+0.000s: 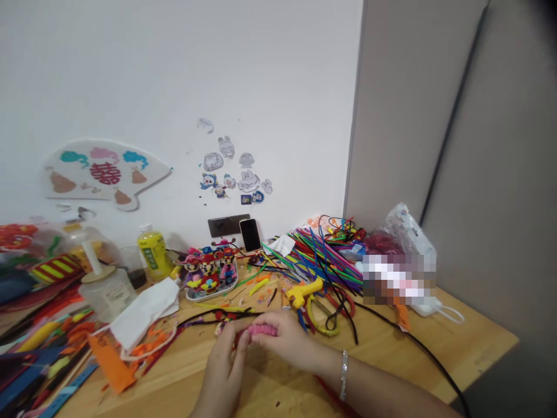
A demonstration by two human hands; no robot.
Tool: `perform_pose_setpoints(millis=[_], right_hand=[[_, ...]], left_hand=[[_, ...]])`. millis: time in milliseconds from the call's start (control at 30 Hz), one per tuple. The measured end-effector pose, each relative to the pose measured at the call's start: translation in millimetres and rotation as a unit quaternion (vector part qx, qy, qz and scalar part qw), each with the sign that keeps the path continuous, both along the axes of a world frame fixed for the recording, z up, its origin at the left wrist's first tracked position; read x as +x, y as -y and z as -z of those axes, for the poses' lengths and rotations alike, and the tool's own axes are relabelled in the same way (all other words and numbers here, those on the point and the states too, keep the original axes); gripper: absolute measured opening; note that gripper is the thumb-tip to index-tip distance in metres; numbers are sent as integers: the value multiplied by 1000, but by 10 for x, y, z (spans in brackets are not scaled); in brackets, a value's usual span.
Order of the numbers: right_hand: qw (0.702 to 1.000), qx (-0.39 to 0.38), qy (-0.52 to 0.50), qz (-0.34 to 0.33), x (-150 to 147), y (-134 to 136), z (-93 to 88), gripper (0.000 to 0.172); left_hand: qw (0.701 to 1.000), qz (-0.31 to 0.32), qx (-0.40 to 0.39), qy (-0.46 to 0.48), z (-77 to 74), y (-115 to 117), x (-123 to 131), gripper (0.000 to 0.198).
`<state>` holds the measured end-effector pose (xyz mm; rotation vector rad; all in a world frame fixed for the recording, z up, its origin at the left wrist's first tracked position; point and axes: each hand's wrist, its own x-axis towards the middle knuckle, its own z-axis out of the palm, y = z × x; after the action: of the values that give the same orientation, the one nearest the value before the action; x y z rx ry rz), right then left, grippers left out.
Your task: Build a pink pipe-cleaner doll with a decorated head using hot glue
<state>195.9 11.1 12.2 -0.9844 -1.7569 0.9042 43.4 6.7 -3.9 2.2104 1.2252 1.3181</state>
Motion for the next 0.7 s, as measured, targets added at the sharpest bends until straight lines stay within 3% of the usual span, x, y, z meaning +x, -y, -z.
perform_pose_setpoints(millis=[133, 233, 467, 700], right_hand=[[999, -18, -41, -12, -12, -2, -4, 21], [991, -72, -99, -45, 15, -51, 5, 25], [963, -175, -154, -134, 113, -147, 3, 39], [968, -153, -146, -134, 68, -97, -10, 38]], left_hand=[[1000, -2, 12, -4, -32, 6, 4, 23], [999, 10, 30, -38, -46, -29, -33, 23], [985, 66, 111, -111, 47, -208, -162, 30], [989, 80, 65, -108, -29, -121, -102, 19]])
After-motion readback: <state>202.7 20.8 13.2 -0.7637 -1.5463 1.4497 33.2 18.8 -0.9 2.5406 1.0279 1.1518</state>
